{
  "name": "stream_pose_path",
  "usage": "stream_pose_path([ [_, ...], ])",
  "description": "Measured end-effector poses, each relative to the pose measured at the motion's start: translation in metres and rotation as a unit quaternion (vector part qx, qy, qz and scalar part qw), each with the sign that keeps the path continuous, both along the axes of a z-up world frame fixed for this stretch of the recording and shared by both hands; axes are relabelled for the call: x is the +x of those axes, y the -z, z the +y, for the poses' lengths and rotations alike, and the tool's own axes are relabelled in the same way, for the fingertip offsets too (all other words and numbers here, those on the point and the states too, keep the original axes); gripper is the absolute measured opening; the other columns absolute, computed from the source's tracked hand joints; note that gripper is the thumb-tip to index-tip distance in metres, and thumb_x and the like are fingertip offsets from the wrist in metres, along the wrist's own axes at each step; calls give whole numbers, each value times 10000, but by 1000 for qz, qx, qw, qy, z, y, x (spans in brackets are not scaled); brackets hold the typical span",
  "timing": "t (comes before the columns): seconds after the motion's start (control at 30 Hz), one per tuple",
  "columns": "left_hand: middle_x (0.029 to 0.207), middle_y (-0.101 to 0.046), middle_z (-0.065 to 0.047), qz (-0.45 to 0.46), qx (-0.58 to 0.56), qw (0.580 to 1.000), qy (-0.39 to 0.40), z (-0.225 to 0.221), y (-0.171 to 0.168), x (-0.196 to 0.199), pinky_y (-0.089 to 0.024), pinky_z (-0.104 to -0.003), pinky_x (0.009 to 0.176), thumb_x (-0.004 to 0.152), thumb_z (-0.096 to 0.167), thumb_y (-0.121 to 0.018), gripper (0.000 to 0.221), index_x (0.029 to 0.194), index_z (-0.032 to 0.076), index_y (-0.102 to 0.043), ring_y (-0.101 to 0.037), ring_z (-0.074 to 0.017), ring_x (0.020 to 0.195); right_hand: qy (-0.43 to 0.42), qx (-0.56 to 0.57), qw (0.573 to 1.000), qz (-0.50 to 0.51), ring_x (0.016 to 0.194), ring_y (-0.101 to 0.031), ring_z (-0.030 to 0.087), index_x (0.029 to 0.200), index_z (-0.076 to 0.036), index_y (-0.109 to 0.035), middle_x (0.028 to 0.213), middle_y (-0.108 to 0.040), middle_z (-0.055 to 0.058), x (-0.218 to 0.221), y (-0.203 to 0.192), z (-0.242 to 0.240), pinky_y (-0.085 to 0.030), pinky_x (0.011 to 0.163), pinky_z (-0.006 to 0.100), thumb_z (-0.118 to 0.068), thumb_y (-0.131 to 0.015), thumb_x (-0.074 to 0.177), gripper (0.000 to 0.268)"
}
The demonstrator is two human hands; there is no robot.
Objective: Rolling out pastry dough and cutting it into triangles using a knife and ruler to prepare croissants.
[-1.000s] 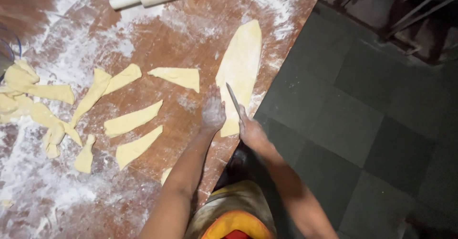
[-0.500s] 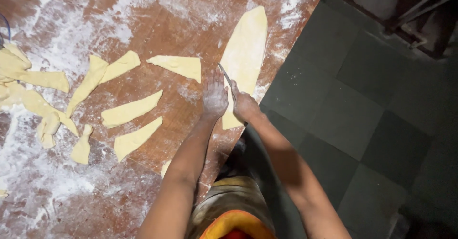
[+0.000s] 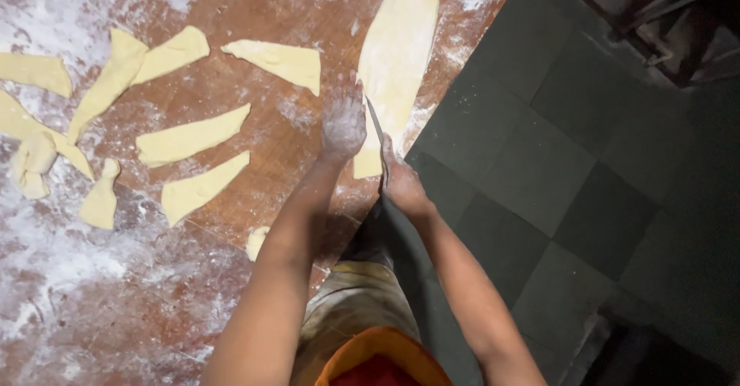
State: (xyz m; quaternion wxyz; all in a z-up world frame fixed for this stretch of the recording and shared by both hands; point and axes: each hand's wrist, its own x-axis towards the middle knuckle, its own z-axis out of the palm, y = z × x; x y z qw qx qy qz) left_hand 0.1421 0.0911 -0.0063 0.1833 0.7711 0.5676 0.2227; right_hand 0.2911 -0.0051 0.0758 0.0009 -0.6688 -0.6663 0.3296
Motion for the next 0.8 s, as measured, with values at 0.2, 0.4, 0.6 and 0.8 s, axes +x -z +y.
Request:
stream_pose_path([
  [0.2, 1721, -207, -141, -7, 15, 1000, 2, -5, -6, -1, -91, -491, 1300, 1054, 213, -405, 601, 1608, -10, -339, -156, -325, 1598, 8, 54, 998, 24, 944, -640, 550, 1635, -97, -169, 1062, -642, 374, 11, -6, -30, -493, 861, 598, -58, -439, 976, 713],
  [0.4, 1720, -208, -150, 2, 31, 999, -7, -7, 4, 0, -82, -494, 1301, 1082, 220, -395, 583, 1612, -15, -332, -154, -320, 1598, -23, 156, 986, 60, 717, -645, 454, 1596, 13, -284, 914, -671, 315, 17, -7, -68, -523, 689, 526, -40, -456, 1013, 611],
  [0.6, 1724, -217, -143, -1, 38, 999, -9, -7, 4, 4, -86, -472, 1314, 1108, 217, -366, 567, 1627, -7, -319, -163, -298, 1607, -19, 251, 968, 13, 601, -632, 341, 1545, 20, -404, 782, -656, 240, 6, -15, -98, -522, 597, 438, -45, -495, 1043, 514],
  [0.8, 1687, -355, -97, -93, 70, 992, -43, -4, 76, 13, -218, -422, 1320, 1130, 242, -413, 517, 1612, 65, -349, -318, -262, 1592, -58, 259, 962, -64, 932, -693, 388, 1591, 18, -314, 1195, -625, 295, 31, -5, -200, -570, 830, 448, 0, -446, 989, 617],
])
